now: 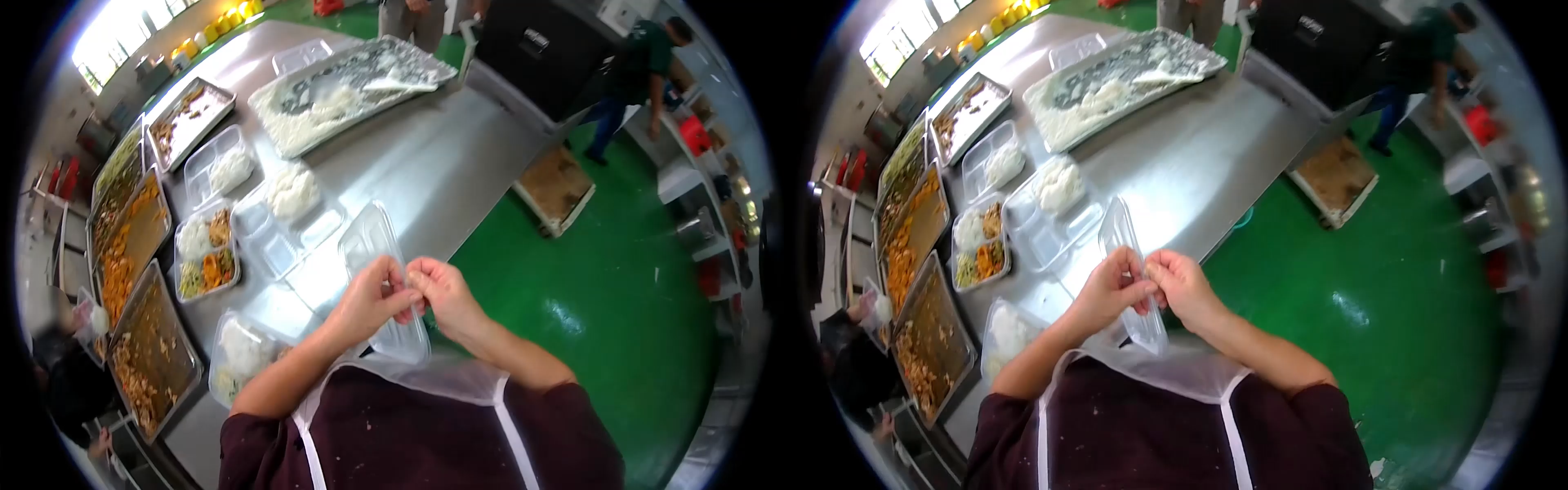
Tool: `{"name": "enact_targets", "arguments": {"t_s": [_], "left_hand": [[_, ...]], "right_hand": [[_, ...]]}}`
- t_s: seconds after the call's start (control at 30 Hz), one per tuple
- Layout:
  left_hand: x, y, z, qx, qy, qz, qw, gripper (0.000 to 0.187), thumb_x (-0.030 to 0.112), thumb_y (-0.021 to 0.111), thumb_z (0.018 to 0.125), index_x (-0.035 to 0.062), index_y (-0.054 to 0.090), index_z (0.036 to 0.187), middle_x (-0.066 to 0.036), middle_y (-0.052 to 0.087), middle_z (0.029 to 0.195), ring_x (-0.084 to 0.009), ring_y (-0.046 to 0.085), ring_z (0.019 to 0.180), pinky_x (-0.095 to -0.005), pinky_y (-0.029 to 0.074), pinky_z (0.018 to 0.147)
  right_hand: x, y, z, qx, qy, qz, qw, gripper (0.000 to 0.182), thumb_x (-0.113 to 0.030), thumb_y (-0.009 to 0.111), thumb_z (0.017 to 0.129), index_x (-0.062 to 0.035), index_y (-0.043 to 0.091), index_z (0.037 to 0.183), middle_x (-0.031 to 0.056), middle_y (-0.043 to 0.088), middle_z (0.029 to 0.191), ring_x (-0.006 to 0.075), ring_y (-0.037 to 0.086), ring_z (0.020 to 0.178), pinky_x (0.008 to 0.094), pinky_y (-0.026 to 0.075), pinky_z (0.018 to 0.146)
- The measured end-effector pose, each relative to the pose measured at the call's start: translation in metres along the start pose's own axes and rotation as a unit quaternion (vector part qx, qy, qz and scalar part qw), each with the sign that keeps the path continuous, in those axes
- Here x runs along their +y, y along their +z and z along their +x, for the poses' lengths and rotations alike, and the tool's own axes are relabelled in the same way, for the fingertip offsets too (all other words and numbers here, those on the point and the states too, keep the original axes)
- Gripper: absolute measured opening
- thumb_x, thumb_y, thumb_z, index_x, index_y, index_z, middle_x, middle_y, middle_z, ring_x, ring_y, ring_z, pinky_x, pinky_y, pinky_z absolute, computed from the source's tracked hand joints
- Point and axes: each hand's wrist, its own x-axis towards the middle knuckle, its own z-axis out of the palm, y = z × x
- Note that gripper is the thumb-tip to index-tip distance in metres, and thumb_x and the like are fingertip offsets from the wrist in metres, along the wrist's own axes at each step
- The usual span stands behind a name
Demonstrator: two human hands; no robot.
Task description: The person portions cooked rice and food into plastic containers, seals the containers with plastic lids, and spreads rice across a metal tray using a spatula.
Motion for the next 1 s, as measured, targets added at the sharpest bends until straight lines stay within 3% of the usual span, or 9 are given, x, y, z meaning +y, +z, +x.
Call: {"name": "enact_targets", "arguments": {"t_s": [0.2,0.4,0.5,0.53,0.63,0.73,0.77,0.83,1.0], "left_hand": [[-0.015,-0.007,0.005,0.087,-0.059,0.076,0.991,0.022,0.004,0.058,0.082,0.0029,0.037,0.078,-0.005,0.054,0.066,-0.0101,0.056,0.056,-0.0224,0.045,0.048],[-0.007,-0.014,0.003,0.178,-0.057,0.015,0.982,0.019,0.006,0.061,0.079,0.0028,0.042,0.078,-0.004,0.050,0.065,-0.0098,0.055,0.055,-0.0217,0.044,0.044],[0.025,-0.049,-0.009,0.290,0.000,-0.058,0.955,0.008,0.009,0.056,0.079,0.0060,0.049,0.077,-0.001,0.050,0.063,-0.0104,0.055,0.052,-0.0231,0.046,0.044],[0.041,-0.082,-0.026,0.369,0.055,-0.186,0.909,0.007,0.011,0.054,0.080,0.0053,0.054,0.077,-0.003,0.053,0.065,-0.0116,0.055,0.054,-0.0247,0.049,0.051],[0.066,-0.112,-0.053,0.379,0.108,-0.361,0.845,0.012,0.007,0.055,0.076,-0.0025,0.058,0.083,-0.011,0.062,0.079,-0.0200,0.062,0.069,-0.0300,0.053,0.067],[0.066,-0.141,-0.083,0.480,0.107,-0.252,0.834,0.016,0.013,0.057,0.077,-0.0004,0.058,0.086,-0.011,0.062,0.080,-0.0200,0.060,0.072,-0.0294,0.051,0.066],[0.057,-0.142,-0.087,0.454,0.178,-0.175,0.855,0.018,0.016,0.056,0.078,0.0005,0.058,0.088,-0.011,0.061,0.082,-0.0194,0.059,0.075,-0.0296,0.050,0.068],[0.054,-0.143,-0.077,0.432,0.179,-0.358,0.808,0.020,0.016,0.055,0.078,0.0006,0.058,0.090,-0.011,0.061,0.084,-0.0204,0.059,0.077,-0.0305,0.050,0.071],[0.037,-0.167,-0.041,0.176,0.125,-0.395,0.893,0.028,0.024,0.050,0.084,0.0033,0.057,0.101,-0.013,0.059,0.101,-0.0232,0.055,0.094,-0.0336,0.045,0.083]], "right_hand": [[0.015,-0.008,0.025,-0.072,0.088,0.046,0.992,0.017,-0.017,0.045,0.089,-0.0083,0.051,0.077,-0.0047,0.045,0.060,0.0030,0.037,0.051,0.0176,0.030,0.045],[0.010,-0.008,0.055,-0.170,0.158,0.081,0.969,0.015,-0.016,0.045,0.088,-0.0078,0.052,0.078,-0.0027,0.049,0.063,0.0035,0.041,0.053,0.0185,0.031,0.047],[-0.013,-0.006,0.069,-0.264,0.030,-0.050,0.963,0.013,-0.018,0.050,0.089,-0.0054,0.055,0.090,-0.0021,0.053,0.072,0.0047,0.049,0.065,0.0173,0.038,0.058],[-0.025,-0.012,0.078,-0.267,-0.155,-0.160,0.938,0.018,-0.020,0.053,0.087,-0.0033,0.053,0.095,-0.0001,0.052,0.081,0.0061,0.049,0.074,0.0182,0.037,0.064],[-0.037,-0.023,0.082,-0.287,-0.345,-0.308,0.839,0.017,-0.009,0.056,0.077,-0.0029,0.053,0.093,0.0048,0.054,0.083,0.0121,0.051,0.075,0.0231,0.039,0.064],[-0.036,-0.035,0.083,-0.236,-0.484,-0.469,0.701,0.016,0.000,0.058,0.070,-0.0034,0.055,0.085,0.0079,0.055,0.080,0.0177,0.053,0.067,0.0265,0.041,0.056],[-0.031,-0.042,0.085,-0.233,-0.473,-0.433,0.731,0.016,0.001,0.059,0.069,-0.0039,0.055,0.083,0.0082,0.055,0.079,0.0187,0.052,0.065,0.0270,0.040,0.053],[-0.026,-0.052,0.084,-0.221,-0.447,-0.363,0.787,0.017,0.003,0.060,0.066,-0.0050,0.055,0.080,0.0088,0.055,0.076,0.0205,0.052,0.061,0.0280,0.040,0.048],[-0.053,-0.058,0.071,-0.226,-0.529,-0.407,0.709,0.016,-0.001,0.061,0.067,-0.0058,0.053,0.080,0.0074,0.055,0.073,0.0203,0.053,0.062,0.0280,0.041,0.048]]}}
